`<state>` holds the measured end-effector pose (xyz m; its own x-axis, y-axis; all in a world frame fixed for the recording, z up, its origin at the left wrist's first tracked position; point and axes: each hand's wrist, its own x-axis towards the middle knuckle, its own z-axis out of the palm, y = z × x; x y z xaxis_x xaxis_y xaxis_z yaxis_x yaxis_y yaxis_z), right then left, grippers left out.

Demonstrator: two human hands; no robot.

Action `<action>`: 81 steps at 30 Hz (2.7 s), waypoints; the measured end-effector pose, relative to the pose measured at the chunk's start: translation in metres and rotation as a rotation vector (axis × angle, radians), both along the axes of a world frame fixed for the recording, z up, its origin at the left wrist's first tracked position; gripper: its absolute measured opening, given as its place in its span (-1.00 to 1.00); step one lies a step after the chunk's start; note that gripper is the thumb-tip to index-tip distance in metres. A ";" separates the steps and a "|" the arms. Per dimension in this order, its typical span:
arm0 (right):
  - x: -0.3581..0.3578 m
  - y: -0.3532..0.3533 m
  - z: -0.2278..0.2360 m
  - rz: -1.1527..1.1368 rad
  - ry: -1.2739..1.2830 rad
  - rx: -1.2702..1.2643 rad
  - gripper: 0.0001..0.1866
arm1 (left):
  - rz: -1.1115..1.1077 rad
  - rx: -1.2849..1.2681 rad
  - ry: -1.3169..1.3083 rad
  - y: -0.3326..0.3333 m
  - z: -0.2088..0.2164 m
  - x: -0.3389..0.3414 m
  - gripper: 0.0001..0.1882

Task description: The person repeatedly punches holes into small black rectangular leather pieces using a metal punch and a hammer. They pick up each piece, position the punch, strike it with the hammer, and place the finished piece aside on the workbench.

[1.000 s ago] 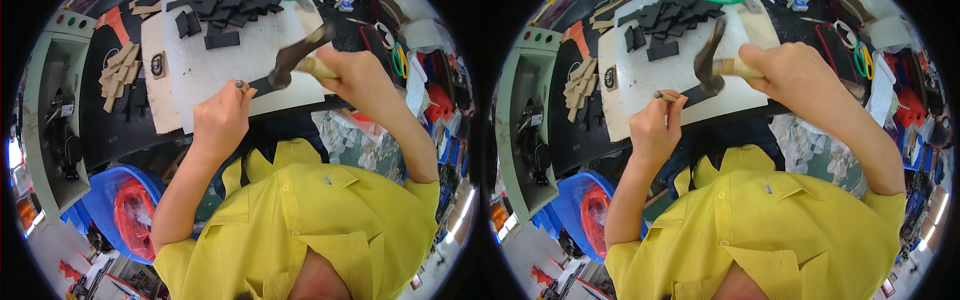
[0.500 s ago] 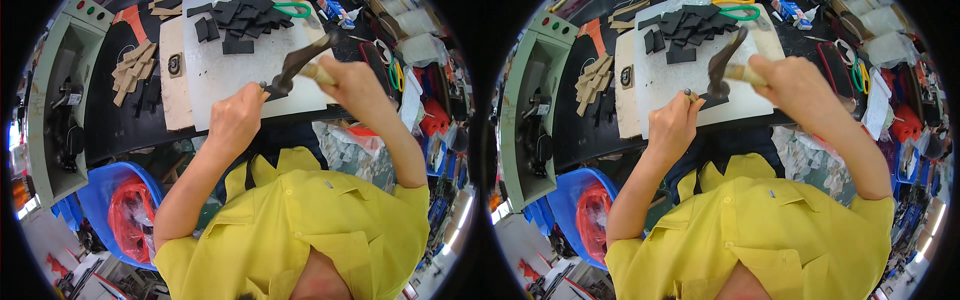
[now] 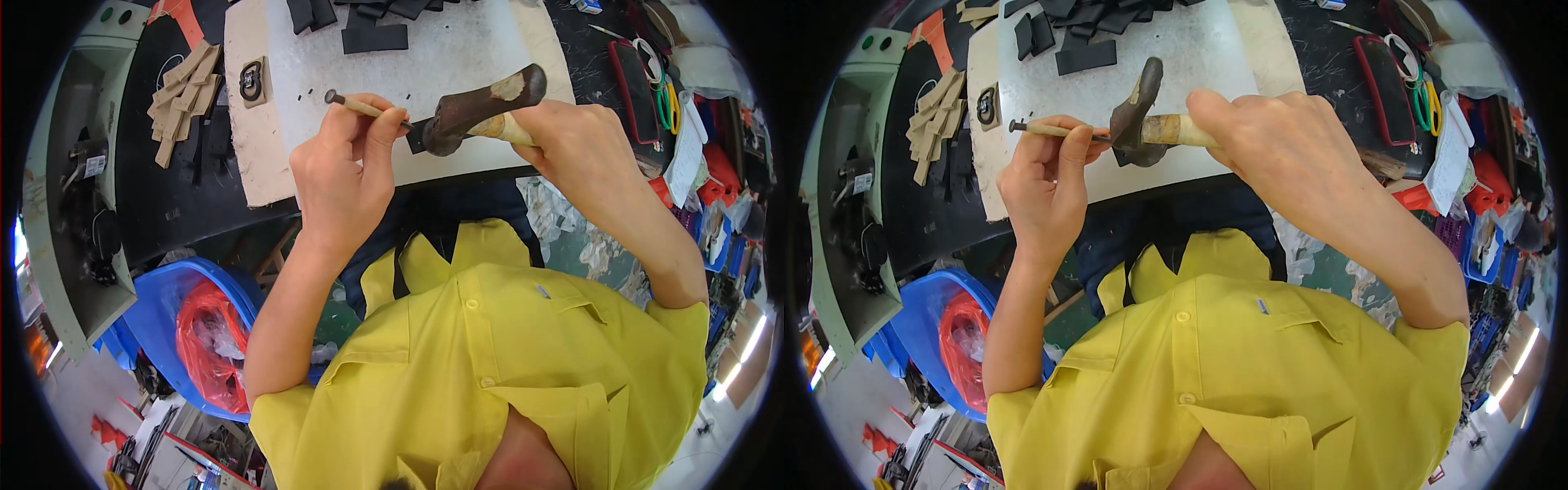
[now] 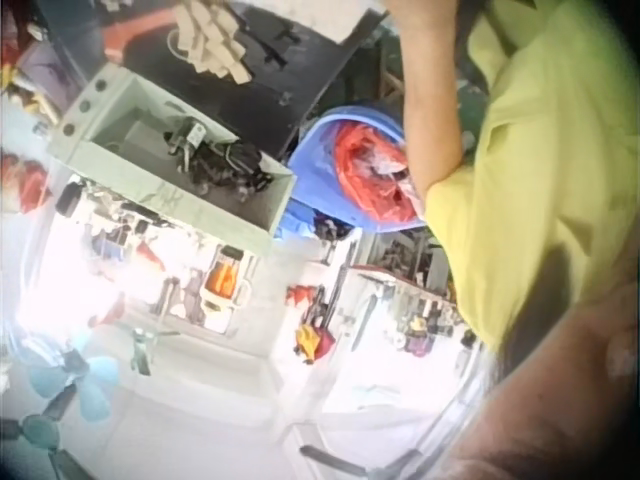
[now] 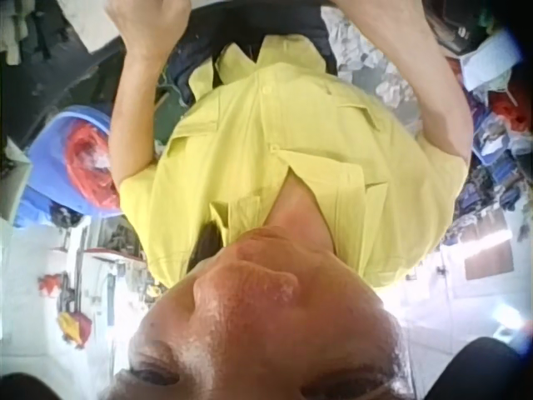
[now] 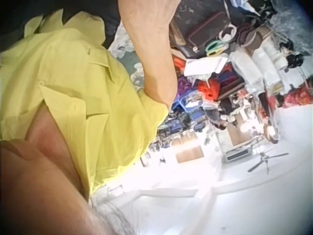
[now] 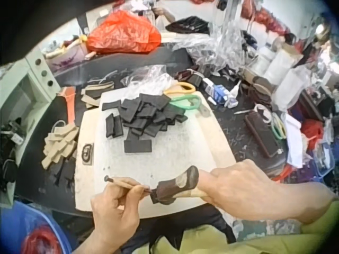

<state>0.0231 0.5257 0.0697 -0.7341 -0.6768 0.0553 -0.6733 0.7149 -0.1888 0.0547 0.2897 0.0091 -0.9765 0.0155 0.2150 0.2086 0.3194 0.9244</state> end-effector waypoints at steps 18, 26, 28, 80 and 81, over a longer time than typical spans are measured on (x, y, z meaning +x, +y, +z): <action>-0.030 0.025 0.046 -0.323 -0.045 -0.535 -0.91 | 0.034 -0.544 0.356 0.009 0.000 0.002 -0.85; -0.042 0.007 0.047 -0.087 0.078 -0.134 -0.80 | -0.030 -0.632 0.392 0.012 0.004 -0.002 -0.80; -0.059 0.040 0.026 -0.274 0.356 -0.001 -0.79 | -0.023 -0.645 0.397 0.012 0.003 0.000 -0.81; -0.085 -0.063 -0.056 -0.063 0.277 -0.379 -0.82 | 0.614 -0.767 0.217 -0.154 -0.010 -0.042 -0.73; -0.084 -0.071 -0.057 -0.101 0.280 -0.381 -0.82 | 0.593 -0.727 0.185 -0.138 -0.007 -0.050 -0.75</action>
